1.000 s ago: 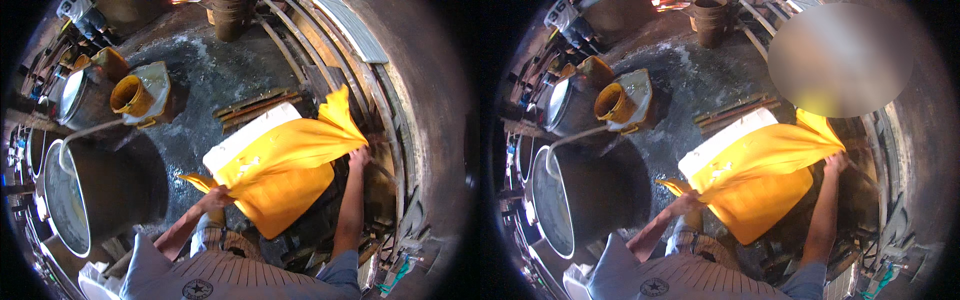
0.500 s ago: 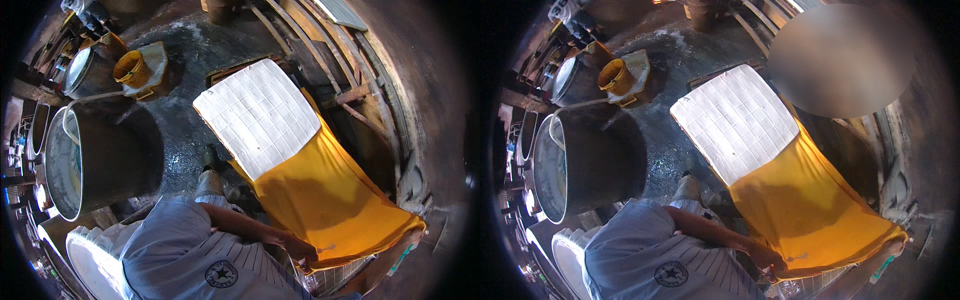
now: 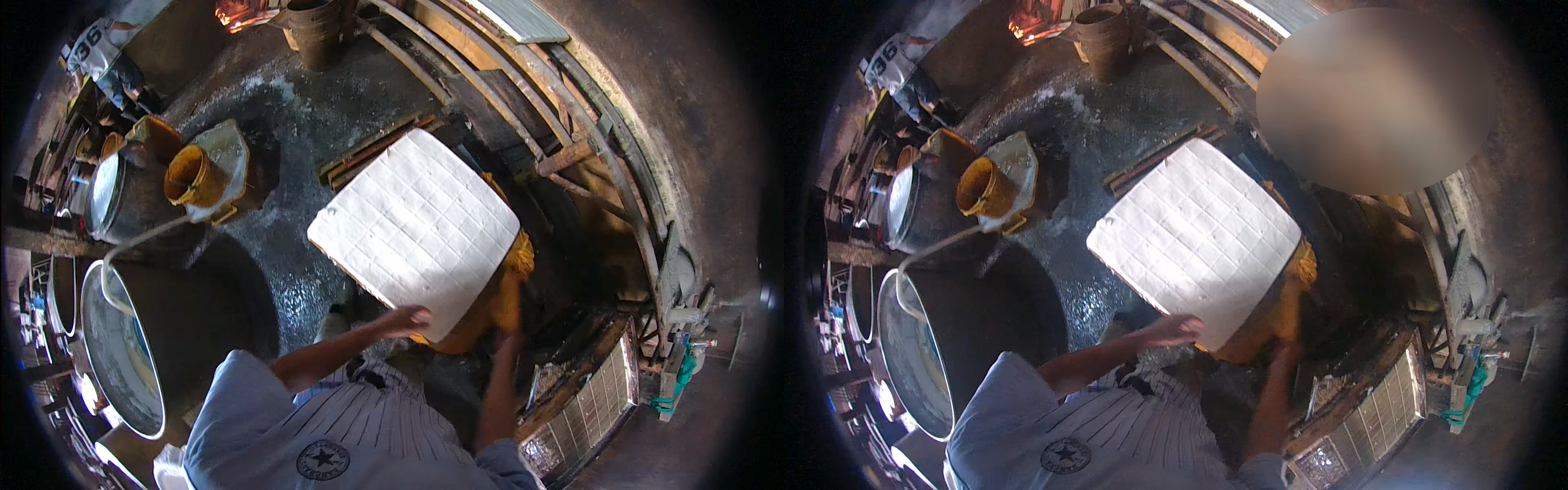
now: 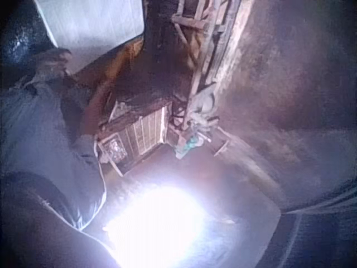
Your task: The person places a white sheet onto a wooden frame, covers it with a yellow cloth, and presses it down. They then flip the frame to remove the sheet and place it on a stack. The person repeats this process with another frame, scoops a liquid mixture from a large vat into a bucket, and continues the pressing and stacking cycle.
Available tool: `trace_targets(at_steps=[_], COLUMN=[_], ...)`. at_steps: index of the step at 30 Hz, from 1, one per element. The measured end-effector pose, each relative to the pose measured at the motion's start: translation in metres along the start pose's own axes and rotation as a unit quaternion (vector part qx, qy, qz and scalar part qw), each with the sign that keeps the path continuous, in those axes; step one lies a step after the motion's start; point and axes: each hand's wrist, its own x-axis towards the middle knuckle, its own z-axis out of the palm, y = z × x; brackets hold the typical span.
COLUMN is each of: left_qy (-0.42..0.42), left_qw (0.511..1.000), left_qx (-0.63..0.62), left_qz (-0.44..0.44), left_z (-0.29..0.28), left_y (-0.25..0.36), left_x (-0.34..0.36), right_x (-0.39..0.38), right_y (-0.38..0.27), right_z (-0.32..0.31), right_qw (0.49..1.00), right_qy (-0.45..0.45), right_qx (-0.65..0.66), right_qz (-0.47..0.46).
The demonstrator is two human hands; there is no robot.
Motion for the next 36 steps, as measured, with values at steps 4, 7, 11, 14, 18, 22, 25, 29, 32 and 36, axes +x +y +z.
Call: trace_targets(at_steps=[4,7,11,14,18,22,25,29,32,36], left_qy=[0.222,0.368,0.400,0.387,0.336,0.239,0.274,0.232,0.283,0.296], left_qw=[0.951,0.927,0.916,0.921,0.941,0.970,0.960,0.968,0.947,0.945], left_qx=[-0.082,-0.074,0.037,0.045,0.039,0.016,0.032,0.092,0.144,0.127], left_qz=[0.200,0.012,0.021,0.005,-0.001,-0.037,-0.045,0.003,0.053,0.048], left_z=[-0.154,-0.236,-0.313,-0.342,-0.384,-0.371,-0.350,-0.367,-0.390,-0.393], left_y=[-0.119,-0.112,-0.107,-0.100,-0.112,-0.076,-0.014,-0.028,-0.071,-0.062], left_x=[-0.015,-0.013,0.061,0.117,0.166,0.183,0.202,0.197,0.188,0.186], right_x=[-0.122,-0.119,-0.050,0.000,0.050,0.070,0.106,0.094,0.060,0.006], right_y=[0.125,0.123,0.092,0.062,0.032,0.015,0.056,0.030,-0.019,-0.044], right_z=[0.050,0.046,0.063,0.104,0.173,0.195,0.158,0.193,0.234,0.242], right_qw=[0.973,0.976,0.989,0.995,0.995,0.987,0.985,0.993,0.995,0.995], right_qy=[0.062,0.051,0.021,-0.026,-0.069,-0.083,-0.050,-0.038,-0.026,0.030], right_qx=[-0.215,-0.196,-0.145,-0.093,-0.053,-0.133,-0.161,-0.107,-0.073,-0.093], right_qz=[0.063,0.078,0.017,-0.021,-0.046,-0.034,-0.047,0.028,0.060,-0.006])
